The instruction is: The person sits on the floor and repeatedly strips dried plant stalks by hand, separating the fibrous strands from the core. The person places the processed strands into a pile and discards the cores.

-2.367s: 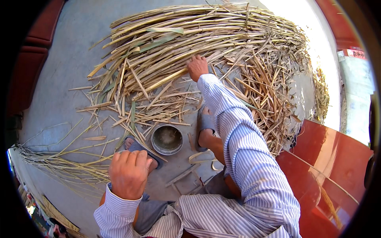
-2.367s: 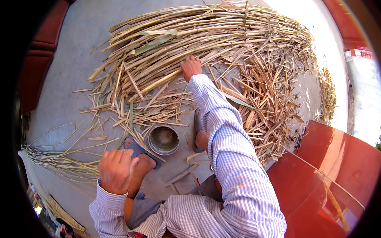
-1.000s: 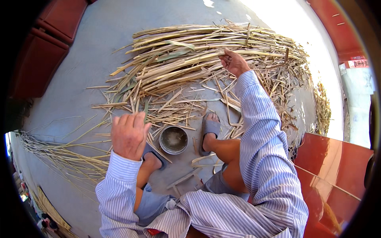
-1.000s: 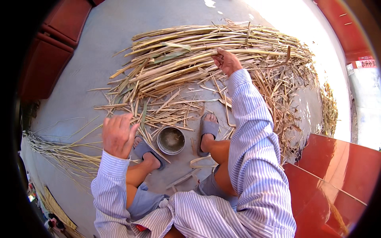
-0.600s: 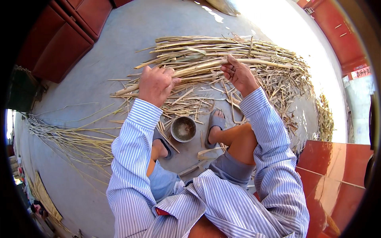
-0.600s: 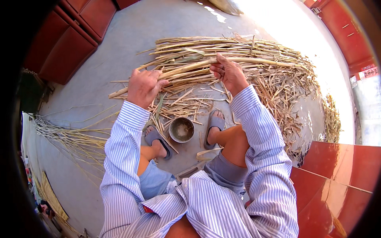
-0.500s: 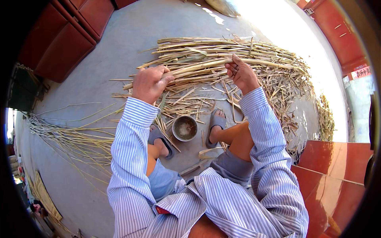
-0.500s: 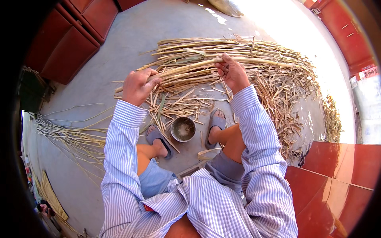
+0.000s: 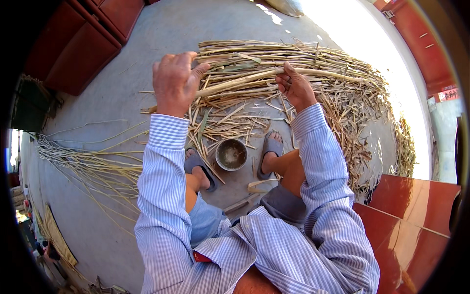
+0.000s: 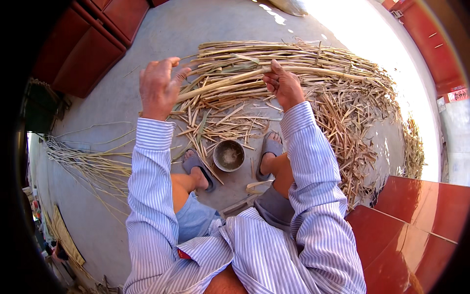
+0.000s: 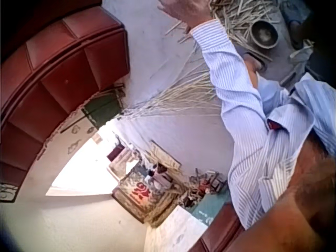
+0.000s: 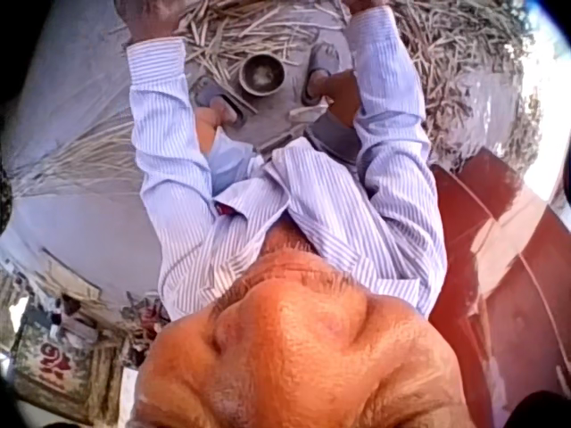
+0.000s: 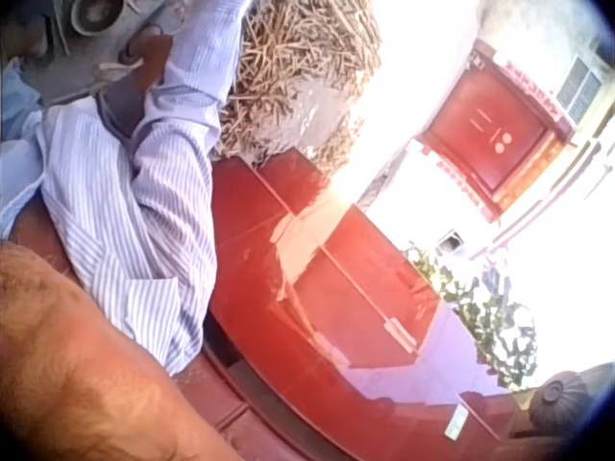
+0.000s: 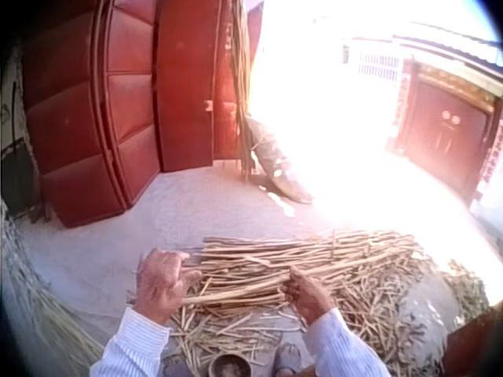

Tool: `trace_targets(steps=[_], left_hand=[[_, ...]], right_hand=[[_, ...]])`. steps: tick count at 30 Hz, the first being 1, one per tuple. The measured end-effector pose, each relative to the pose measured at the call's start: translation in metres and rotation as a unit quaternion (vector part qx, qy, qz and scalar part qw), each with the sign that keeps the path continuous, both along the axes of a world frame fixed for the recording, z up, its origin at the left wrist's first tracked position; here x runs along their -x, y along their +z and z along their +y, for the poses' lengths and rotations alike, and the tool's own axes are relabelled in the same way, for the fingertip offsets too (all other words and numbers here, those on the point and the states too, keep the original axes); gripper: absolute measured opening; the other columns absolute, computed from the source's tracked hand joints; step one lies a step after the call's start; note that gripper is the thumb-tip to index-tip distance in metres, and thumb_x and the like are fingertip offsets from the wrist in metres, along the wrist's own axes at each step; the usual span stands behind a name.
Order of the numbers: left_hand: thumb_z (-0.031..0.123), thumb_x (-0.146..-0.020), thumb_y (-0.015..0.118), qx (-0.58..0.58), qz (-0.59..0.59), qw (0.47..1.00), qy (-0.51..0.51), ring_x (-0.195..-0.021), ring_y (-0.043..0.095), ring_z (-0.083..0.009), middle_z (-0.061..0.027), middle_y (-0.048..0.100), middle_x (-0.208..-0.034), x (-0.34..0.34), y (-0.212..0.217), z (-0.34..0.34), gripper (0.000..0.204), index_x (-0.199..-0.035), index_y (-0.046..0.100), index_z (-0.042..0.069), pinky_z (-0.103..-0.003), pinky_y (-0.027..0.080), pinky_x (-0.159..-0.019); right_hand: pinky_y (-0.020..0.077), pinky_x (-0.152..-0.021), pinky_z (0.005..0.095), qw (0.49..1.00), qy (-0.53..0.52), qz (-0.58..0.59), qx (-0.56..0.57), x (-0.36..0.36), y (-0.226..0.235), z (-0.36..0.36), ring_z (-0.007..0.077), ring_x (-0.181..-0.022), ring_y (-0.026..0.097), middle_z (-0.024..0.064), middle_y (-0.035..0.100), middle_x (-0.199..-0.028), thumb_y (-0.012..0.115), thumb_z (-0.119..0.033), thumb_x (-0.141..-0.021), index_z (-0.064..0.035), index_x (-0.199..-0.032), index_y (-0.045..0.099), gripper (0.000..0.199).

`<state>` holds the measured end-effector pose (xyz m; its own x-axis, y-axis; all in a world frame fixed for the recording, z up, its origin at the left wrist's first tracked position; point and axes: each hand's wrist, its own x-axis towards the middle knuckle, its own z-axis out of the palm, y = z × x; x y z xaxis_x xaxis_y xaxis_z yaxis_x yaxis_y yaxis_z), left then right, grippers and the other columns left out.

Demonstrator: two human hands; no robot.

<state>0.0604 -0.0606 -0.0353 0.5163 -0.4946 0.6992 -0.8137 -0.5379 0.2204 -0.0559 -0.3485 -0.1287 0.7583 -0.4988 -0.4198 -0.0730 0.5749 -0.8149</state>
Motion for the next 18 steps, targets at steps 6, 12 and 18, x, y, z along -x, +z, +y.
trace_targets(steps=[6,12,18], left_hand=[[0.044,-0.085,0.063,-0.131,-0.041,0.989,-0.048,-0.079,0.061,-0.0231,-0.0070,0.066,-0.084,0.025,-0.031,-0.044,0.039,-0.095,0.066,0.006,-0.037,0.040,-0.069],[0.044,-0.089,0.059,-0.112,0.045,0.991,-0.056,-0.057,0.057,-0.0309,-0.0115,0.059,-0.061,0.027,-0.023,-0.053,0.045,-0.063,0.056,0.007,-0.042,0.041,-0.054],[0.047,-0.093,0.052,-0.169,0.130,0.975,-0.062,-0.054,0.057,-0.0327,-0.0124,0.059,-0.061,0.024,-0.023,-0.055,0.052,-0.062,0.058,0.007,-0.043,0.043,-0.052]], right_hand=[[0.0536,-0.058,0.0248,0.998,0.042,-0.047,0.005,-0.019,0.018,0.050,0.0162,-0.072,0.067,0.0071,0.067,-0.082,0.071,-0.037,-0.086,-0.0072,-0.095,0.062,0.032],[0.0580,-0.072,0.0269,0.984,-0.006,-0.131,-0.122,-0.010,0.008,0.020,0.0189,-0.096,0.065,0.0097,0.066,-0.102,0.056,-0.021,-0.098,-0.0021,-0.106,0.059,0.021],[0.0585,-0.076,0.0277,0.979,0.012,-0.168,-0.117,-0.001,0.011,0.015,0.0186,-0.097,0.065,0.0106,0.066,-0.108,0.052,-0.020,-0.099,-0.0027,-0.114,0.056,0.023]])
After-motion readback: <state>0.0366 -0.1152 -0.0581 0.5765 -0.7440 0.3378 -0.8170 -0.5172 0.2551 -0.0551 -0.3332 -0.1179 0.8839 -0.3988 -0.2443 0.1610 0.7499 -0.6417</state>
